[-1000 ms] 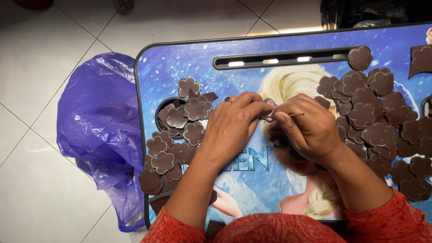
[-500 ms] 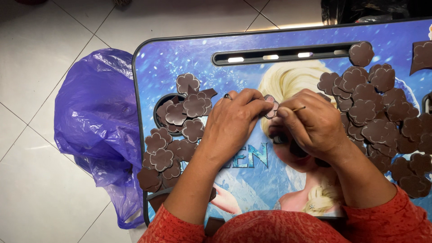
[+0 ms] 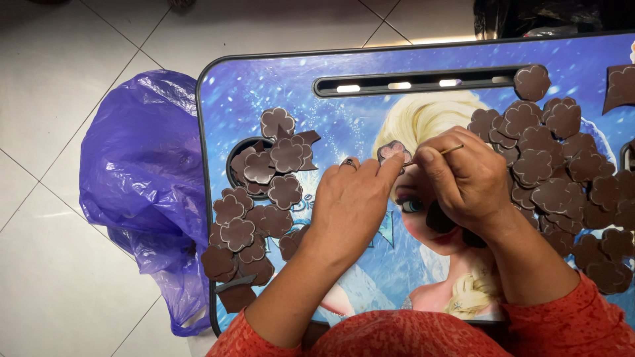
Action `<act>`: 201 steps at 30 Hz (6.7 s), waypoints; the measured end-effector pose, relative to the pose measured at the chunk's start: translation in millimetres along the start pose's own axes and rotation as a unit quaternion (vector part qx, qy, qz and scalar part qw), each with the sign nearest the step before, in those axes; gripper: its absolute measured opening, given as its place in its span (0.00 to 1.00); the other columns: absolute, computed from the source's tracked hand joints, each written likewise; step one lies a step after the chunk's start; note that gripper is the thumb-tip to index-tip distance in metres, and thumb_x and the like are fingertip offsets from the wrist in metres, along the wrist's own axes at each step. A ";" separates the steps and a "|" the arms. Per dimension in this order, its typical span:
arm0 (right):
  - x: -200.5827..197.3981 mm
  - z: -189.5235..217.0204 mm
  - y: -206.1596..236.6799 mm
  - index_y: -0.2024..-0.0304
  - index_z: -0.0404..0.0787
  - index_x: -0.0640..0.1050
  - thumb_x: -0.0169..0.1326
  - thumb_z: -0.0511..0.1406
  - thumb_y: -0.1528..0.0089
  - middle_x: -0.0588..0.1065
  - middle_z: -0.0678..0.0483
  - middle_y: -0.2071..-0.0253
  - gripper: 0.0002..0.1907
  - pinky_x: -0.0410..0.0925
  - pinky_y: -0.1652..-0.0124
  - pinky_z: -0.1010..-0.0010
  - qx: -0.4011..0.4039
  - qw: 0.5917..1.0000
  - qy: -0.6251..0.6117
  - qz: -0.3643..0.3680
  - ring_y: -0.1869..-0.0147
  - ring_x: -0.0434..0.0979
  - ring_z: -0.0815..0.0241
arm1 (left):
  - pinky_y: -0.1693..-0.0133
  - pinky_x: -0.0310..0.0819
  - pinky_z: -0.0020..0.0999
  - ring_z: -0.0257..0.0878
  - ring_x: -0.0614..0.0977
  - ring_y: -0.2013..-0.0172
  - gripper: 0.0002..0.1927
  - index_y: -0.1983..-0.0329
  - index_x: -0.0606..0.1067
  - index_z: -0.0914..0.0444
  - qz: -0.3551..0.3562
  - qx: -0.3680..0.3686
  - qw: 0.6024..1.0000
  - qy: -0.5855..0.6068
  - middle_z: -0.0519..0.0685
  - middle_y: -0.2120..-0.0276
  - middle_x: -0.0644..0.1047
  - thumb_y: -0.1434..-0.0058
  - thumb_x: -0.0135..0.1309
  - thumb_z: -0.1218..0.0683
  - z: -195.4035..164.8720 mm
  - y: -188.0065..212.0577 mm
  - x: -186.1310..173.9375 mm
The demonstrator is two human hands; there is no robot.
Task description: The person repeatedly picks up small brown flower-shaped pieces and uses a thin stick to press or adjust them on a Frozen-themed board. The hands work one piece at a time, moving from the left pile to the right side of the board, occasionally repositioning pieces already placed.
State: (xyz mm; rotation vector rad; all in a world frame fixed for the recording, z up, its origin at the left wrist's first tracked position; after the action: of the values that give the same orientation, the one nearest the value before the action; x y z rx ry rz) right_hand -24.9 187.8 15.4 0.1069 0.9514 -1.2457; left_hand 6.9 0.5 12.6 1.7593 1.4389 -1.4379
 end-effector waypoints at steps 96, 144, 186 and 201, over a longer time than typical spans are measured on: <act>-15.5 19.2 -9.6 0.60 0.37 0.83 0.62 0.37 0.38 0.80 0.49 0.65 0.10 0.72 0.64 0.65 0.187 0.978 0.031 0.083 0.65 0.82 0.56 | 0.64 0.78 0.43 0.46 0.88 0.65 0.10 0.50 0.65 0.61 -0.144 -0.197 0.918 0.314 0.48 0.67 0.85 0.26 0.47 0.51 22.9 -13.4 21.4; -120.8 36.6 181.6 0.45 0.41 0.80 0.65 0.36 0.42 0.78 0.48 0.47 0.22 0.71 0.50 0.62 0.276 0.928 0.242 -0.068 0.46 0.79 0.48 | 0.61 0.79 0.29 0.33 0.84 0.66 0.09 0.48 0.65 0.66 -0.157 -0.134 0.897 0.391 0.49 0.67 0.82 0.23 0.48 0.56 14.5 -13.3 36.1; -127.1 18.9 153.2 0.53 0.41 0.81 0.67 0.40 0.48 0.78 0.49 0.56 0.21 0.72 0.63 0.62 0.280 0.944 0.172 0.022 0.60 0.81 0.49 | 0.58 0.79 0.28 0.33 0.84 0.63 0.08 0.47 0.64 0.67 -0.141 -0.147 0.901 0.383 0.50 0.64 0.82 0.22 0.48 0.57 12.0 -13.7 42.0; -105.6 35.8 136.9 0.61 0.40 0.81 0.67 0.41 0.46 0.79 0.51 0.62 0.16 0.71 0.66 0.61 0.224 0.949 0.223 0.019 0.62 0.80 0.49 | 0.61 0.78 0.28 0.33 0.84 0.65 0.09 0.48 0.64 0.67 -0.130 -0.150 0.911 0.363 0.50 0.66 0.83 0.22 0.49 0.57 11.7 -15.3 38.9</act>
State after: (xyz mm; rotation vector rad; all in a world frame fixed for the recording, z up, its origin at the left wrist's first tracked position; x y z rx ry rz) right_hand 108.6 297.7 51.1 0.7897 1.0253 -1.4127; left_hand -15.3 13.1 -22.5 2.0436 2.1936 -0.5949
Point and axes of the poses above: each hand's wrist, its own y-axis away from the middle knuckle, its own x-axis out of the palm, z = x × y, the point moved 1 cm from there along -y, towards the middle knuckle
